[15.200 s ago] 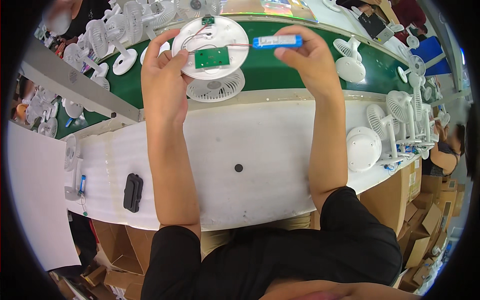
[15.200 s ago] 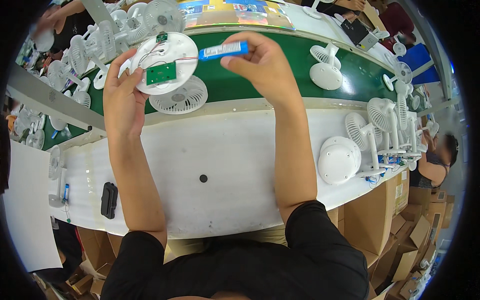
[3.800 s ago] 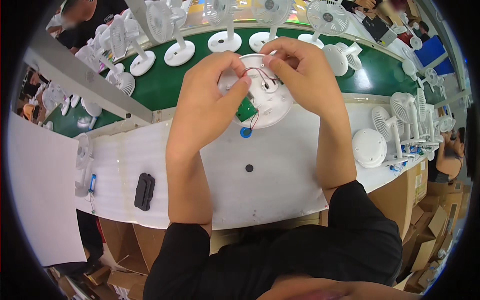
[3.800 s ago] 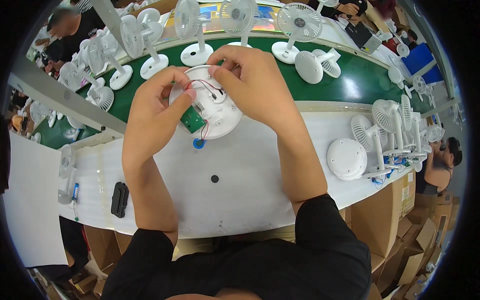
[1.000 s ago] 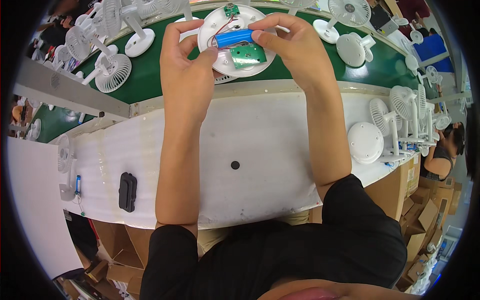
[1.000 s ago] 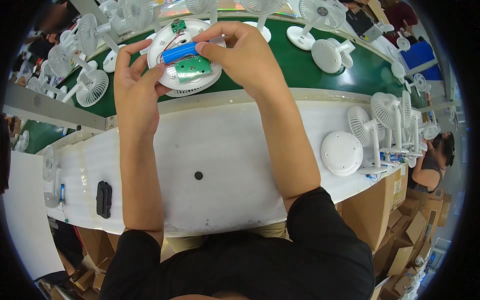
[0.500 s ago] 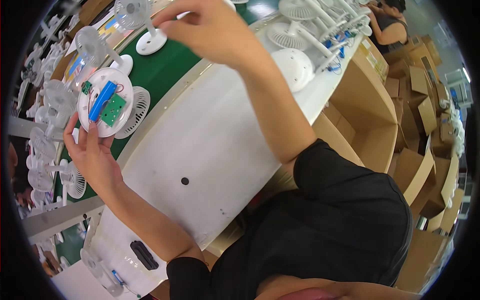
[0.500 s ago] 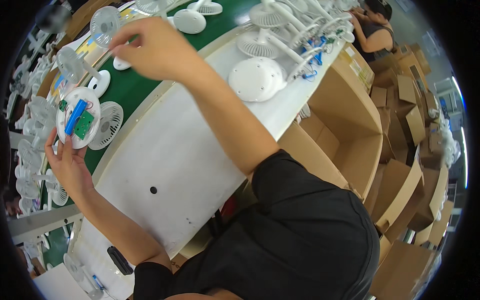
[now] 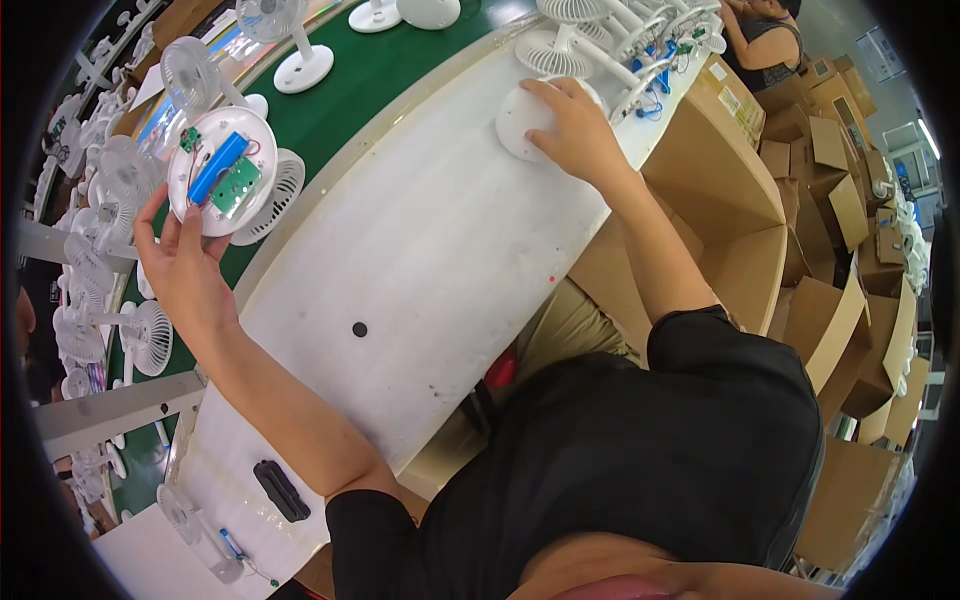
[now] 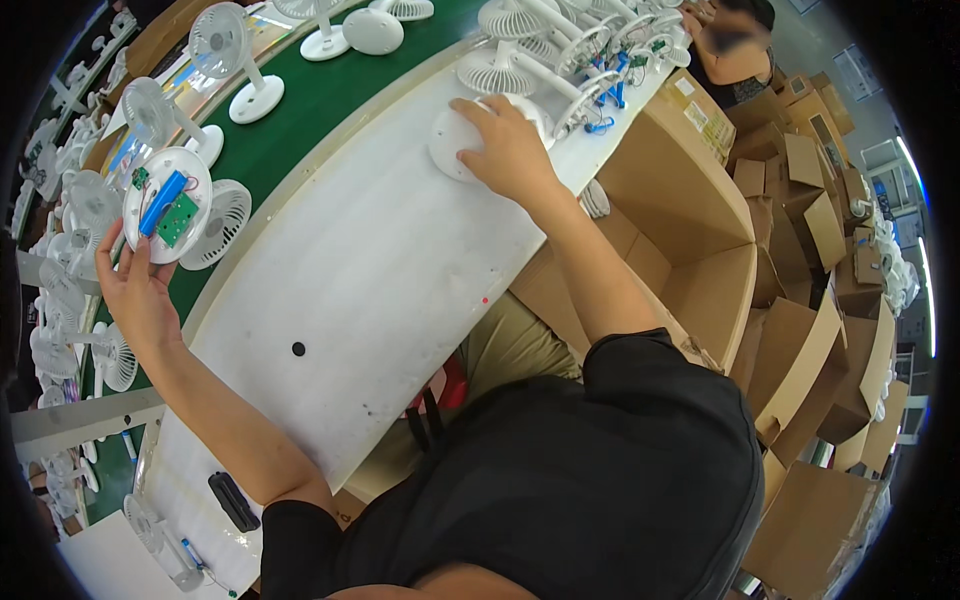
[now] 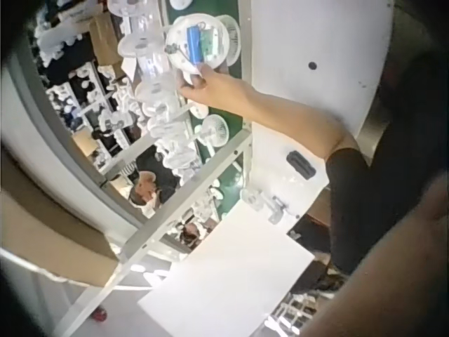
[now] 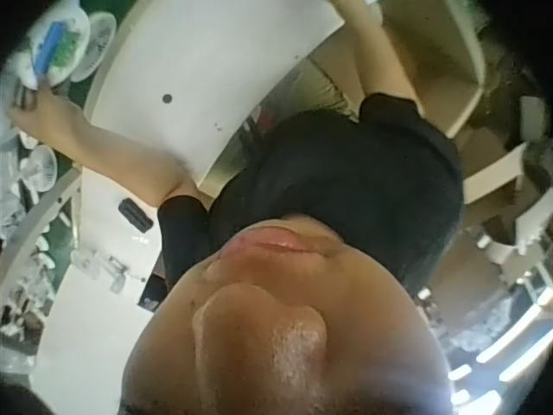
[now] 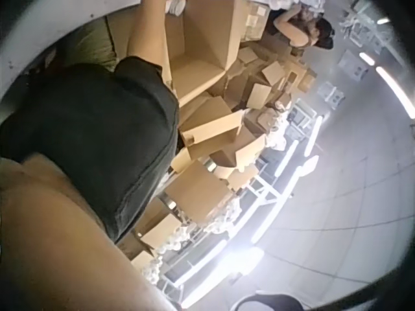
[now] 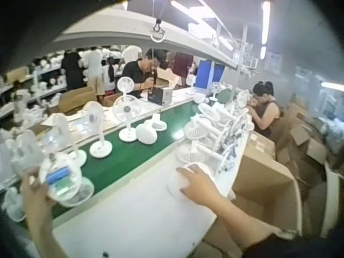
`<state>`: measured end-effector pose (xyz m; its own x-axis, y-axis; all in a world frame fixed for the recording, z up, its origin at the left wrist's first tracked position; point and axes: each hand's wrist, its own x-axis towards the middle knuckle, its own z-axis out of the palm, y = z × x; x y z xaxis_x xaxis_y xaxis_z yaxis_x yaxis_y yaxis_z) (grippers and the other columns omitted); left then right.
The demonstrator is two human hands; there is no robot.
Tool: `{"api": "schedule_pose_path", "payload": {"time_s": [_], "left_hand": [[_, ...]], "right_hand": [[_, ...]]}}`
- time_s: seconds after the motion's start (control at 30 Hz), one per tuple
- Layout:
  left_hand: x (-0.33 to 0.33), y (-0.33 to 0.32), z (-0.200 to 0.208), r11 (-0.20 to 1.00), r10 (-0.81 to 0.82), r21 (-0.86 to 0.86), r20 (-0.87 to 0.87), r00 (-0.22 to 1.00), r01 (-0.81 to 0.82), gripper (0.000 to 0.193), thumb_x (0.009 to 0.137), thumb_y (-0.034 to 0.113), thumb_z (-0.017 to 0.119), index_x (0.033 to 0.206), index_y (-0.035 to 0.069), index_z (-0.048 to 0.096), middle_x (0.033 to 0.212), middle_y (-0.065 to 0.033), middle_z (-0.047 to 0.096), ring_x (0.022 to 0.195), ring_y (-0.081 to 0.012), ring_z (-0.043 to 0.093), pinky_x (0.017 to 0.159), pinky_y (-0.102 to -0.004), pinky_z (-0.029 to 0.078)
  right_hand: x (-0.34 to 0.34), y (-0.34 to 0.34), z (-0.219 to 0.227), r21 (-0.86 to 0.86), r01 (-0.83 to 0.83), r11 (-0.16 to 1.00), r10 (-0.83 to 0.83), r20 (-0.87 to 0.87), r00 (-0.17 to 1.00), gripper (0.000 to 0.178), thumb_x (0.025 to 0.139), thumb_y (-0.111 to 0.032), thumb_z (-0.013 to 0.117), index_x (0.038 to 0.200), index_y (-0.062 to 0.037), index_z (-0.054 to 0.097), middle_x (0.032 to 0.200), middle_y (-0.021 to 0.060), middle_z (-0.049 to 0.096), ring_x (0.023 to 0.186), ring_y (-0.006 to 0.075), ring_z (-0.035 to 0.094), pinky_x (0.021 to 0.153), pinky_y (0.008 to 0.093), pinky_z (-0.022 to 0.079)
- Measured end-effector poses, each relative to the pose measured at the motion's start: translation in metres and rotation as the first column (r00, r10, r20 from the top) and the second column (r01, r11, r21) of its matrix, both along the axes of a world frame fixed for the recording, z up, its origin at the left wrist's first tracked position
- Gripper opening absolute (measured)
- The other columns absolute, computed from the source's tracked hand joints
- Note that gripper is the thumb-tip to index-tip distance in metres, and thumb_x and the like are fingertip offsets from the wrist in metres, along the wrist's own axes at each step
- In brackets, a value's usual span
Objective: Assembling portable electric fans on a production line by connecting circuit boards and snapping plastic components together.
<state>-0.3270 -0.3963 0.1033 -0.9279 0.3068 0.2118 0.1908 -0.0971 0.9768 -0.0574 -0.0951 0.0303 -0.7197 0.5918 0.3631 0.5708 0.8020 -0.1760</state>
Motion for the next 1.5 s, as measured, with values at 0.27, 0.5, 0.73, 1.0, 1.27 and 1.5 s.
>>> {"api": "schedule_pose_path", "payload": {"time_s": [0.27, 0.5, 0.73, 1.0, 1.27, 1.5], "left_hand": [[0.001, 0.01, 0.003, 1.0, -0.019, 0.01, 0.008, 1.0, 0.019, 0.036, 0.093, -0.002, 0.056, 0.129, 0.001, 0.049, 0.115, -0.0231, 0.063, 0.094, -0.0248, 0.066, 0.076, -0.0294, 0.059], [-0.002, 0.004, -0.004, 0.999, -0.032, 0.001, -0.034, 0.999, 0.032, 0.038, 0.092, -0.003, 0.056, 0.129, 0.001, 0.049, 0.115, -0.0251, 0.062, 0.096, -0.0263, 0.066, 0.078, -0.0313, 0.059], [0.004, 0.001, 0.003, 1.0, 0.007, -0.01, 0.009, 1.0, -0.006, 0.039, 0.093, -0.003, 0.056, 0.131, 0.0, 0.048, 0.118, -0.0256, 0.06, 0.095, -0.0254, 0.066, 0.082, -0.032, 0.058], [0.003, -0.004, 0.006, 0.999, -0.002, 0.038, 0.036, 0.999, 0.001, 0.038, 0.09, -0.005, 0.053, 0.128, 0.002, 0.05, 0.114, -0.0226, 0.065, 0.089, -0.0227, 0.066, 0.074, -0.0304, 0.059], [0.009, -0.018, 0.012, 0.999, 0.009, 0.041, 0.06, 0.998, -0.012, 0.038, 0.09, -0.006, 0.051, 0.127, 0.003, 0.05, 0.11, -0.0206, 0.066, 0.086, -0.0213, 0.067, 0.072, -0.0299, 0.059], [-0.001, -0.02, 0.011, 0.999, 0.01, 0.043, 0.095, 0.995, -0.014, 0.039, 0.09, -0.008, 0.049, 0.128, 0.003, 0.051, 0.113, -0.0228, 0.065, 0.088, -0.0227, 0.068, 0.074, -0.0306, 0.061]], "right_hand": [[-0.037, -0.003, 0.047, -0.466, -0.242, 0.851, 0.12, -0.276, 0.954, 0.072, 0.073, -0.007, 0.075, 0.141, -0.0182, 0.053, 0.113, 0.0075, 0.066, 0.086, 0.0167, 0.066, 0.081, 0.0266, 0.053], [-0.207, 0.061, 0.029, -0.48, -0.377, 0.792, 0.154, -0.44, 0.885, 0.037, 0.079, -0.008, 0.07, 0.115, -0.0009, 0.066, 0.104, 0.0128, 0.07, 0.09, 0.0242, 0.066, 0.084, 0.0311, 0.054], [-0.205, 0.065, -0.036, -0.626, -0.679, 0.383, 0.196, -0.663, 0.722, 0.056, 0.074, -0.003, 0.075, 0.128, -0.0087, 0.061, 0.106, 0.0119, 0.07, 0.091, 0.0221, 0.065, 0.085, 0.0318, 0.054], [-0.145, -0.021, -0.004, -0.502, -0.488, 0.714, 0.319, -0.387, 0.865, 0.071, 0.076, -0.006, 0.073, 0.141, -0.0081, 0.045, 0.122, 0.0133, 0.064, 0.106, 0.0294, 0.063, 0.095, 0.0363, 0.051], [-0.12, -0.079, 0.035, -0.52, -0.581, 0.626, 0.453, -0.364, 0.814, 0.068, 0.079, -0.002, 0.068, 0.14, -0.0112, 0.04, 0.124, 0.0177, 0.061, 0.108, 0.0351, 0.062, 0.095, 0.04, 0.049], [-0.136, -0.104, -0.004, -0.628, -0.583, 0.516, 0.432, -0.397, 0.81, 0.057, 0.081, -0.003, 0.068, 0.133, -0.0094, 0.045, 0.121, 0.0182, 0.061, 0.109, 0.0346, 0.06, 0.096, 0.0411, 0.048]]}}
